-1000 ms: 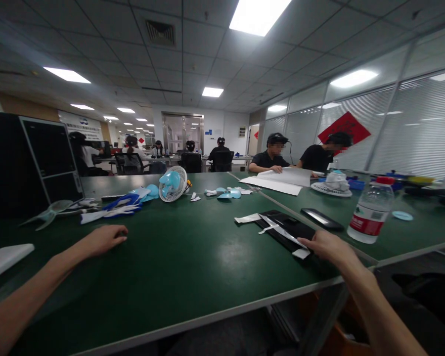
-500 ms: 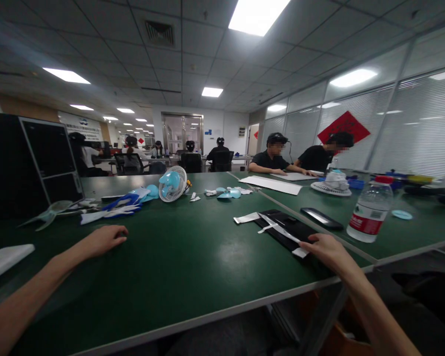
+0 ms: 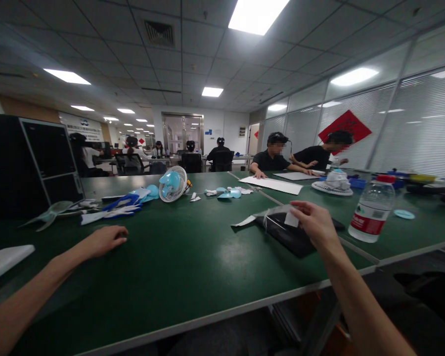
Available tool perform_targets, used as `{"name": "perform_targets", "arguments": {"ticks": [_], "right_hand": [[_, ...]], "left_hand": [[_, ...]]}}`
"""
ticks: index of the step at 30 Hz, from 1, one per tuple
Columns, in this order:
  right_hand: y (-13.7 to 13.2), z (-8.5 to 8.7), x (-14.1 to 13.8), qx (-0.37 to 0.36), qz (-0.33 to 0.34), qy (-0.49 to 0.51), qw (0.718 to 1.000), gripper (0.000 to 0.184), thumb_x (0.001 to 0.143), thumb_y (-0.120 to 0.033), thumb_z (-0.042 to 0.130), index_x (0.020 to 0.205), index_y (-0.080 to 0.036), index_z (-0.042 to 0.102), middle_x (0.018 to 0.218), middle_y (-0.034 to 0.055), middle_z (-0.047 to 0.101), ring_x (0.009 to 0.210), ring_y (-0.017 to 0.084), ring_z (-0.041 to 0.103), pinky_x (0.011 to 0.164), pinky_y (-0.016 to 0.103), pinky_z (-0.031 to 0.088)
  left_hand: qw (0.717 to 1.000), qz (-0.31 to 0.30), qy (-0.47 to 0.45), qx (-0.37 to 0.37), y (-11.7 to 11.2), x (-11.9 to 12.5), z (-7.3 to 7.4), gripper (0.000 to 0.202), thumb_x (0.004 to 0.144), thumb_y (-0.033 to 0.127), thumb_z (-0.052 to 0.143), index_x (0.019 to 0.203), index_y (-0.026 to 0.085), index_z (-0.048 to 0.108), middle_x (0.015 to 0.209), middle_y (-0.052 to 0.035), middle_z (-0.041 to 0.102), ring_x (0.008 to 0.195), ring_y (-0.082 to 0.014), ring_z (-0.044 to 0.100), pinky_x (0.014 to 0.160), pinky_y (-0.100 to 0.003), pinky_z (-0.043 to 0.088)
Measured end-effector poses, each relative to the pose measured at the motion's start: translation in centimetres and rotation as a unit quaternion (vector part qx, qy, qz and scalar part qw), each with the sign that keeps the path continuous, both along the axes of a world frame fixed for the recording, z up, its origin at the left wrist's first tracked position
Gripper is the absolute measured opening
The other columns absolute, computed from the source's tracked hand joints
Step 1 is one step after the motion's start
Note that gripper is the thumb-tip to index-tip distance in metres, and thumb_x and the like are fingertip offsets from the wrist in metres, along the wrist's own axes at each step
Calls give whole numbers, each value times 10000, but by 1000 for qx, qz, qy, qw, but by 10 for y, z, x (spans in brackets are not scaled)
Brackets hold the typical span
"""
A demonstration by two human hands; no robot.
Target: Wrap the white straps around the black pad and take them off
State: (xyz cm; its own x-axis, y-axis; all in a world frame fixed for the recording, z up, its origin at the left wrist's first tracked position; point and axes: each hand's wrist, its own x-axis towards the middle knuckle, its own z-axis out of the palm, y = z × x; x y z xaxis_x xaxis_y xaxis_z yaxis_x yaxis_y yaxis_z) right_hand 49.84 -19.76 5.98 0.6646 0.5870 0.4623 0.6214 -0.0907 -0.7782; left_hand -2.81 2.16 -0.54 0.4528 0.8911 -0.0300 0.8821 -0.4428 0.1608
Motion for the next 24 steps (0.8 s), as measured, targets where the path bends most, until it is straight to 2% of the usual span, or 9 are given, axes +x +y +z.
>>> {"name": "perform_targets", "arguments": {"ticks": [2,4,8,12,14,17,20,22,24], "right_hand": [[12,13,-7,38,4,-33,999,402,720,-319,585,1069,-122,620,812,86,657,629,159,578,519,241,435],[28,24,-11,69,-34,-133,988,391,747,-332,566,1077,-128,617,785,73,644,631,156,561,586,261,433],[71,30,-9,67,-92,-325,939,340,831,-245,453,1122,-122,580,896,110,642,813,210,571,791,320,419],[116,10,-4,-32,-63,-456,887,310,875,-175,367,1096,-115,576,1044,155,604,989,255,512,877,352,384],[133,-8,-4,-107,-9,-498,861,277,877,-158,371,1033,-119,596,1020,148,609,1000,248,505,874,335,386],[148,-33,-11,-209,78,-507,832,232,867,-159,414,969,-131,620,1009,134,618,997,223,520,841,292,400],[155,-46,-18,-259,130,-492,821,207,843,-256,506,963,-161,644,1012,109,632,956,201,557,780,254,418],[156,-46,-19,-269,139,-476,825,257,834,-357,524,955,-175,660,998,96,644,915,196,582,746,246,427],[152,-38,-15,-271,121,-448,844,300,853,-389,479,958,-181,668,1003,95,652,905,199,596,743,255,433]], "left_hand": [[1000,4,-4,-3,-2,1,1,461,791,424,409,1142,180,581,1169,-101,623,1016,-246,591,839,-352,478],[1000,5,-6,-2,-2,1,2,446,787,420,420,1130,189,588,1160,-95,628,1011,-243,591,845,-351,476],[1000,2,-13,-5,3,-2,-3,452,785,429,425,1130,189,590,1150,-94,629,1001,-241,593,838,-345,474],[1000,-9,-26,4,10,-8,-10,462,782,454,424,1132,202,589,1140,-85,631,991,-242,595,811,-337,476],[1000,-12,-25,11,11,-9,-12,457,784,457,424,1122,200,593,1126,-86,633,978,-238,597,806,-334,476],[1000,-13,-15,12,10,-7,-11,447,791,448,423,1116,191,592,1121,-94,628,972,-233,596,811,-332,474],[1000,-5,-7,3,7,-5,-8,453,795,444,421,1131,186,581,1136,-98,618,980,-236,593,810,-335,476],[1000,-1,-9,-3,7,-5,-8,461,796,448,420,1142,187,576,1150,-96,612,988,-238,590,809,-336,478],[1000,-3,-15,-3,8,-7,-9,465,794,455,420,1143,189,577,1153,-93,612,990,-238,591,807,-334,479]]}}
